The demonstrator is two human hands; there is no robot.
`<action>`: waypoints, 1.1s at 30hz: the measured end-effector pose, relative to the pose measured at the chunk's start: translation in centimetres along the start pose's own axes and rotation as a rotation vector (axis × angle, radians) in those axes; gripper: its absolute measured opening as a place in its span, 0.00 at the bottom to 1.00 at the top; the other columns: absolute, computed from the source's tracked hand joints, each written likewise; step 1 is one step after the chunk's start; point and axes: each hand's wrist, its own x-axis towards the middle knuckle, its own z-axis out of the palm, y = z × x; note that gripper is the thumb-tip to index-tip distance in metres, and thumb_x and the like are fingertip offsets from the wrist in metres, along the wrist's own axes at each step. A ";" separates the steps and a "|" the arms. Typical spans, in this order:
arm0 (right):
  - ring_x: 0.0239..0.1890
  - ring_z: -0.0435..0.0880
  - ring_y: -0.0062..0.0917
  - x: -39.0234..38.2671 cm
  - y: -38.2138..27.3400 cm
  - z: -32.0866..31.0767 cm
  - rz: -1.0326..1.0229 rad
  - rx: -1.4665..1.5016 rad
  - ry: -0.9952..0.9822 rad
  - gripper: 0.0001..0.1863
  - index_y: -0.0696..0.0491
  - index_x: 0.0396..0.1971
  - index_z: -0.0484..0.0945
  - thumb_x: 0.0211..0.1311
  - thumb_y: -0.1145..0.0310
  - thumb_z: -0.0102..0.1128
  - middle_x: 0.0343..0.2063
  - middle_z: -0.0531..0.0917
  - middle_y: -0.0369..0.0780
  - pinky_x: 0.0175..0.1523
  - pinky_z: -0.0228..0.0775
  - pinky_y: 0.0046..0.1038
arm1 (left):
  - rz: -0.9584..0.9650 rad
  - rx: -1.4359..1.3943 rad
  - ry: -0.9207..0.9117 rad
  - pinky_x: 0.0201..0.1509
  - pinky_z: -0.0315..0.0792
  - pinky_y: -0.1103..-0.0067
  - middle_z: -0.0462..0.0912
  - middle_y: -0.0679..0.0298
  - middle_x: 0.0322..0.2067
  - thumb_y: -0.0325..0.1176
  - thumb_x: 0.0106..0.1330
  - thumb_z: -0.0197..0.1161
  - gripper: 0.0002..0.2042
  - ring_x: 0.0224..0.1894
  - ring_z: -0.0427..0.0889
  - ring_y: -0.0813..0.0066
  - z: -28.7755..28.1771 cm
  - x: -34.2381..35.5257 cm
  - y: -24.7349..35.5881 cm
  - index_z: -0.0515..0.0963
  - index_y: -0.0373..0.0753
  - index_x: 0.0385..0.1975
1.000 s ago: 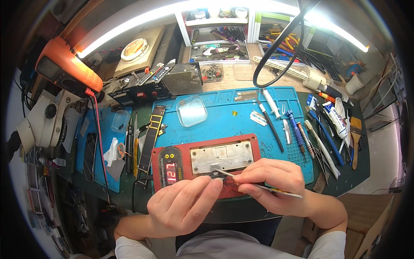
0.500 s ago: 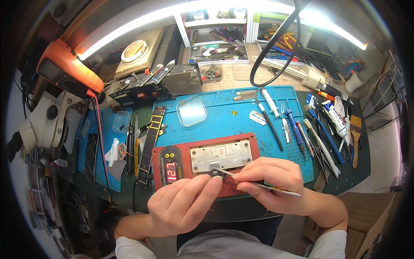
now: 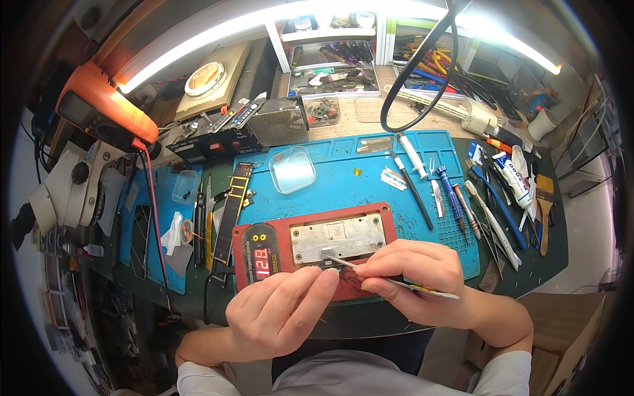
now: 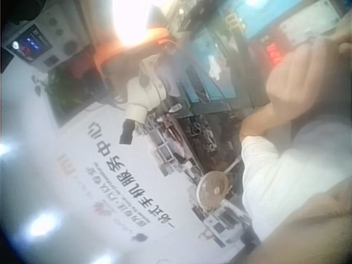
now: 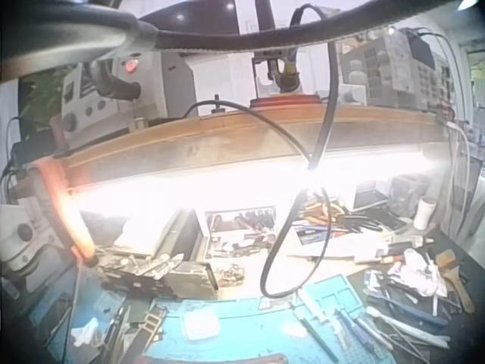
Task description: The person is repairing a small electronic component, likely a camera module. They use tweezers to manipulate parts, apply a substance from a syringe, and use a brush to clean or spread the substance on the component.
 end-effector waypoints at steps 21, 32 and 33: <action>0.36 0.89 0.32 -1.1 0.2 -0.6 0.003 0.037 0.243 0.10 0.61 0.42 0.85 0.60 0.79 0.74 0.34 0.89 0.45 0.40 0.81 0.27 | -0.123 -0.214 0.133 0.33 0.79 0.80 0.86 0.54 0.39 0.14 0.59 0.72 0.39 0.34 0.84 0.69 -2.2 -0.3 -2.1 0.62 0.29 0.72; 0.35 0.87 0.27 -0.8 1.1 -1.3 0.062 0.038 0.263 0.09 0.63 0.42 0.85 0.65 0.76 0.71 0.35 0.88 0.45 0.38 0.78 0.23 | -1.033 -1.205 0.138 0.39 0.78 0.86 0.87 0.63 0.40 0.25 0.75 0.63 0.13 0.36 0.82 0.84 -1.5 2.8 -7.5 0.80 0.30 0.56; 0.35 0.87 0.27 -0.9 1.0 -1.4 0.070 0.035 0.263 0.09 0.63 0.42 0.85 0.65 0.76 0.71 0.35 0.88 0.45 0.38 0.78 0.23 | -1.018 -1.232 0.136 0.39 0.79 0.85 0.88 0.61 0.43 0.25 0.75 0.63 0.13 0.37 0.83 0.83 -1.2 2.3 -7.9 0.80 0.30 0.56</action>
